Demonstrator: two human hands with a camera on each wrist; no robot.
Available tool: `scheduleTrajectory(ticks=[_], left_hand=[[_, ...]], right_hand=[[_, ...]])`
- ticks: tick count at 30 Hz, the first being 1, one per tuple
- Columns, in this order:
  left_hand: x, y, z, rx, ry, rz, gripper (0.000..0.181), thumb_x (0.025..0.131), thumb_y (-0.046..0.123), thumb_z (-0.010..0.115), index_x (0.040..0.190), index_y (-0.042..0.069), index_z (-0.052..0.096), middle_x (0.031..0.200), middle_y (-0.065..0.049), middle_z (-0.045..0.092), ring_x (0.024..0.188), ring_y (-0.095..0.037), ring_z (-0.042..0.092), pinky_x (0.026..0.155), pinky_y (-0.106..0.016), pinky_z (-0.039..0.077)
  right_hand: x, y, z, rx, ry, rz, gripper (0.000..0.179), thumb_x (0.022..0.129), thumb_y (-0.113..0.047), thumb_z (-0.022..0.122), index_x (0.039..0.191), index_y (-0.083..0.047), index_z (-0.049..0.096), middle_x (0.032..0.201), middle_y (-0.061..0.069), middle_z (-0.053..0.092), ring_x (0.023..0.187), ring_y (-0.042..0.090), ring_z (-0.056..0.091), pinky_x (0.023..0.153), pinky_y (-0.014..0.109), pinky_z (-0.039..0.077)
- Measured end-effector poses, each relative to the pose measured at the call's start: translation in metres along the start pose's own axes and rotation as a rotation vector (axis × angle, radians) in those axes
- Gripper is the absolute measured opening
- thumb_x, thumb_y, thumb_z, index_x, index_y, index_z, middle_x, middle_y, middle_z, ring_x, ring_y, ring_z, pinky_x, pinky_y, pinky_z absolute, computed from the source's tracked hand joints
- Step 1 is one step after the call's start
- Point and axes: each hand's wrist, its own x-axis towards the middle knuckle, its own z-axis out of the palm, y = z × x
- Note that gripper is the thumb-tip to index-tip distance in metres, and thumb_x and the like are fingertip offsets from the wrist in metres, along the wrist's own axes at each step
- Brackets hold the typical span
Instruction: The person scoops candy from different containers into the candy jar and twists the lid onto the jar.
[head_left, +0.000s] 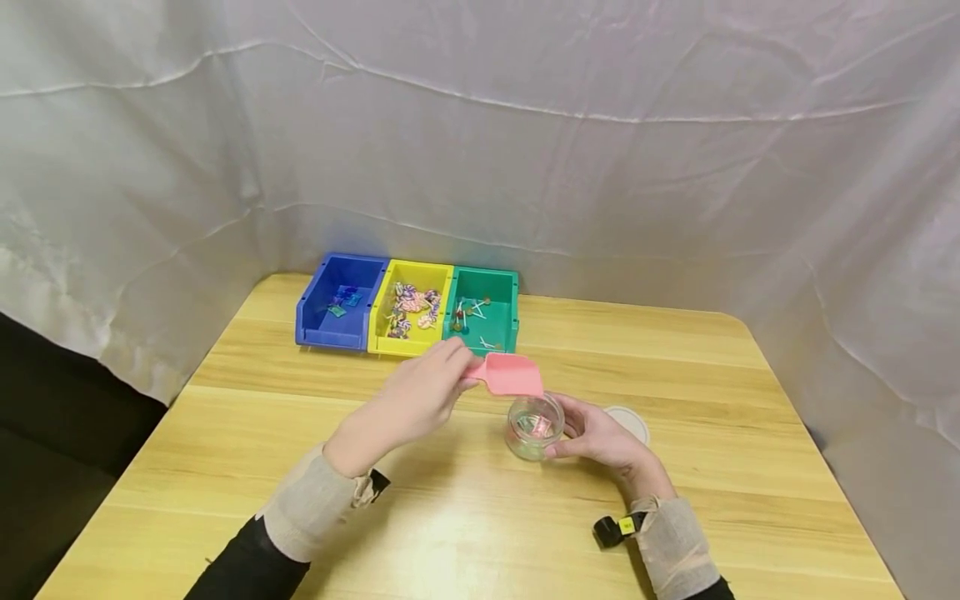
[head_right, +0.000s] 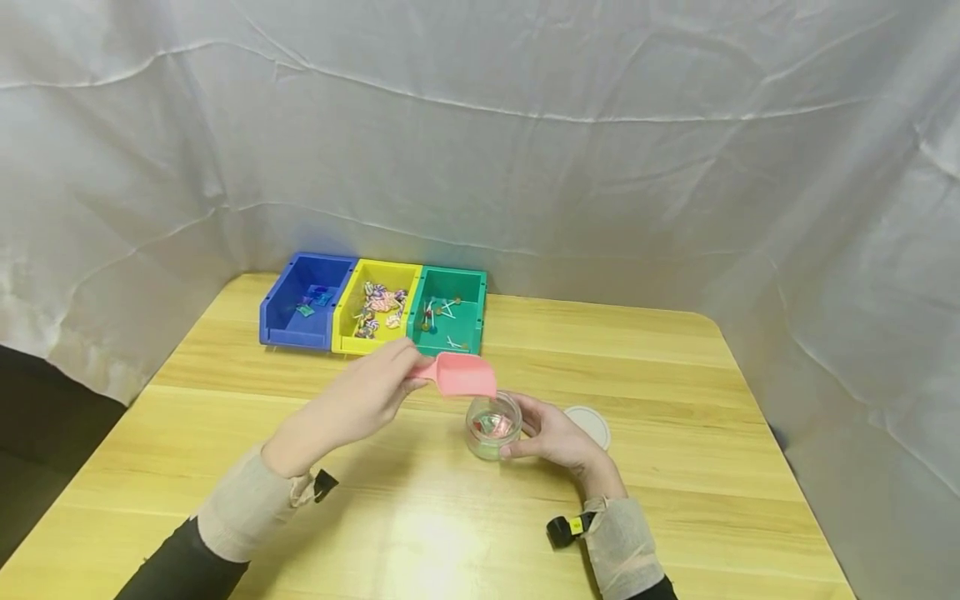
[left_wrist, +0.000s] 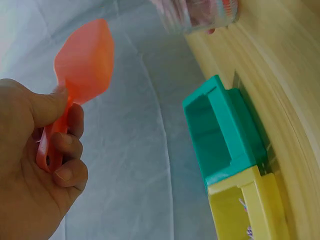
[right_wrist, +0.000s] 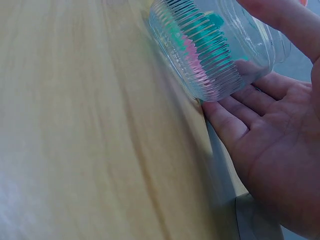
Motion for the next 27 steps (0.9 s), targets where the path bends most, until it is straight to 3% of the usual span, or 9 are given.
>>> scheduleTrajectory(ticks=[4, 10, 14, 17, 22, 24, 27], left_hand=[[-0.006, -0.010, -0.003, -0.075, 0.097, -0.052, 0.014, 0.104, 0.018, 0.063, 0.111, 0.005, 0.062, 0.096, -0.003, 0.060, 0.083, -0.017, 0.055, 0.069, -0.030, 0.052], [-0.015, -0.022, -0.010, -0.148, 0.177, -0.170, 0.018, 0.104, 0.015, 0.063, 0.116, 0.003, 0.062, 0.098, -0.005, 0.059, 0.083, -0.019, 0.052, 0.071, -0.034, 0.049], [-0.022, -0.032, -0.013, -0.188, 0.243, -0.233, 0.018, 0.104, 0.013, 0.062, 0.118, 0.001, 0.061, 0.097, -0.006, 0.056, 0.083, -0.021, 0.050, 0.072, -0.037, 0.047], [-0.027, -0.040, -0.014, -0.207, 0.280, -0.267, 0.020, 0.105, 0.013, 0.061, 0.120, 0.000, 0.061, 0.096, -0.006, 0.054, 0.082, -0.022, 0.049, 0.071, -0.037, 0.046], [-0.031, -0.048, -0.014, -0.225, 0.320, -0.310, 0.022, 0.106, 0.016, 0.060, 0.122, 0.000, 0.061, 0.095, -0.008, 0.053, 0.082, -0.023, 0.050, 0.071, -0.039, 0.046], [-0.032, -0.050, -0.015, -0.224, 0.339, -0.327, 0.023, 0.106, 0.016, 0.060, 0.122, 0.000, 0.061, 0.095, -0.008, 0.053, 0.082, -0.024, 0.050, 0.072, -0.039, 0.046], [-0.034, -0.054, -0.015, -0.218, 0.378, -0.345, 0.024, 0.106, 0.016, 0.060, 0.123, -0.001, 0.060, 0.097, -0.010, 0.054, 0.083, -0.025, 0.050, 0.072, -0.039, 0.046]], right_hand=[[-0.001, -0.002, -0.001, 0.001, 0.012, 0.006, 0.091, 0.084, -0.004, 0.085, 0.158, 0.003, 0.032, 0.160, 0.022, 0.041, 0.153, 0.039, 0.030, 0.120, 0.030, 0.031], [-0.001, -0.008, 0.001, 0.006, 0.073, -0.008, 0.080, 0.094, -0.005, 0.074, 0.160, 0.000, 0.031, 0.164, 0.019, 0.037, 0.153, 0.038, 0.029, 0.113, 0.017, 0.035], [0.004, -0.019, 0.002, -0.002, 0.153, -0.062, 0.076, 0.100, -0.009, 0.067, 0.162, 0.000, 0.024, 0.168, 0.018, 0.028, 0.156, 0.039, 0.020, 0.119, 0.022, 0.029], [0.012, -0.030, 0.001, -0.040, 0.272, -0.103, 0.074, 0.102, -0.014, 0.066, 0.163, -0.001, 0.024, 0.168, 0.016, 0.029, 0.156, 0.036, 0.022, 0.122, 0.028, 0.026], [0.031, -0.052, -0.009, -0.150, 0.482, -0.127, 0.065, 0.105, -0.020, 0.065, 0.160, -0.004, 0.035, 0.164, 0.011, 0.040, 0.152, 0.029, 0.036, 0.115, 0.023, 0.038], [0.040, -0.061, -0.014, -0.181, 0.517, -0.128, 0.062, 0.105, -0.020, 0.064, 0.158, -0.003, 0.038, 0.162, 0.012, 0.043, 0.150, 0.028, 0.039, 0.111, 0.020, 0.041], [0.053, -0.074, -0.023, -0.245, 0.516, -0.120, 0.062, 0.105, -0.021, 0.063, 0.158, -0.002, 0.038, 0.161, 0.013, 0.044, 0.149, 0.028, 0.040, 0.115, 0.030, 0.041]])
